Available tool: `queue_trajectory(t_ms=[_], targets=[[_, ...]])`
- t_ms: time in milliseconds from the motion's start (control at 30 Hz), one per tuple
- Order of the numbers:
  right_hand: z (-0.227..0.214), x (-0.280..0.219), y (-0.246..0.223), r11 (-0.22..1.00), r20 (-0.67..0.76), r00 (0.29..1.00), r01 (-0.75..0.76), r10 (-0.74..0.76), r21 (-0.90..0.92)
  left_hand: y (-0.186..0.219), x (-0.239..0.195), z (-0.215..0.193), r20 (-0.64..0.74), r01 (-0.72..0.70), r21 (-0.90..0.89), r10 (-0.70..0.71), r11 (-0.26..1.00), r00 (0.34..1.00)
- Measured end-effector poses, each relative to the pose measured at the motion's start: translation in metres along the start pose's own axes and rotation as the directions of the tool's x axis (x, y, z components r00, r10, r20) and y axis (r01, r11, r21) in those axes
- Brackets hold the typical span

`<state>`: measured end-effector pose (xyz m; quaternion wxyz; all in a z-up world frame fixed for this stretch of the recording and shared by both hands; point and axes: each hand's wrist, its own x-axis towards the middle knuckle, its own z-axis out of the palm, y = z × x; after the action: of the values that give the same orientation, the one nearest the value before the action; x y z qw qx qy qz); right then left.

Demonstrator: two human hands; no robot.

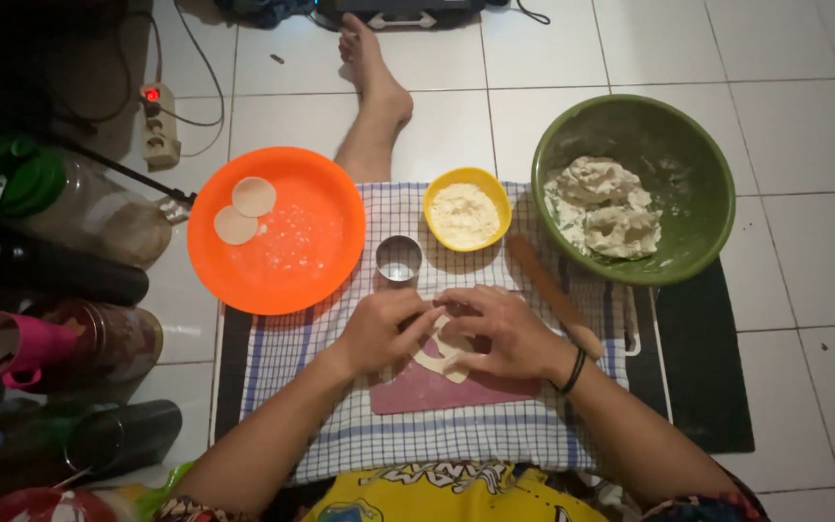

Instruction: Preparing filled dough items by placing filling on pre-cut dough circles and pinching the edges to seal them.

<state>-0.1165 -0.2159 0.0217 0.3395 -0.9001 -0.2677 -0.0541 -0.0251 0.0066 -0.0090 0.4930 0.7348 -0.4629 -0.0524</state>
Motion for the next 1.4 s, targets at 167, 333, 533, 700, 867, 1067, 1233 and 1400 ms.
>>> queue_trajectory(t_ms=[167, 333, 533, 700, 867, 1067, 1233, 1400], targets=[[-0.006, 0.001, -0.001, 1.000, 0.044, 0.999, -0.004, 0.004, 0.001, 0.005, 0.005, -0.004, 0.000, 0.008, -0.025, -0.008, 1.000, 1.000], [-0.007, -0.002, -0.002, 0.998, 0.133, 0.989, -0.069, 0.068, 0.003, 0.007, 0.003, -0.005, 0.000, 0.024, -0.041, -0.024, 0.999, 1.000], [-0.001, -0.010, 0.001, 0.998, 0.113, 0.991, -0.066, 0.066, -0.003, 0.019, 0.002, -0.006, -0.004, 0.059, -0.058, -0.059, 0.997, 0.998], [0.010, -0.016, 0.015, 1.000, 0.075, 0.997, -0.019, 0.020, -0.006, 0.007, 0.001, -0.005, 0.000, 0.046, -0.031, -0.046, 0.998, 0.999], [0.008, -0.013, 0.014, 0.999, 0.040, 0.999, -0.030, 0.029, 0.028, 0.010, 0.004, -0.005, 0.001, 0.035, -0.047, -0.035, 0.998, 0.999], [0.010, -0.012, 0.014, 0.998, 0.026, 0.999, -0.029, 0.028, 0.056, 0.011, 0.002, -0.007, 0.015, 0.036, -0.050, -0.035, 0.998, 0.999], [0.012, -0.013, 0.016, 0.997, 0.039, 0.998, -0.046, 0.044, 0.062, 0.012, 0.005, -0.010, 0.023, 0.018, -0.050, -0.017, 0.999, 1.000], [-0.003, -0.003, -0.005, 0.996, 0.086, 0.993, -0.079, 0.081, -0.027, 0.010, 0.003, -0.006, 0.017, 0.036, -0.058, -0.035, 0.998, 0.999]])
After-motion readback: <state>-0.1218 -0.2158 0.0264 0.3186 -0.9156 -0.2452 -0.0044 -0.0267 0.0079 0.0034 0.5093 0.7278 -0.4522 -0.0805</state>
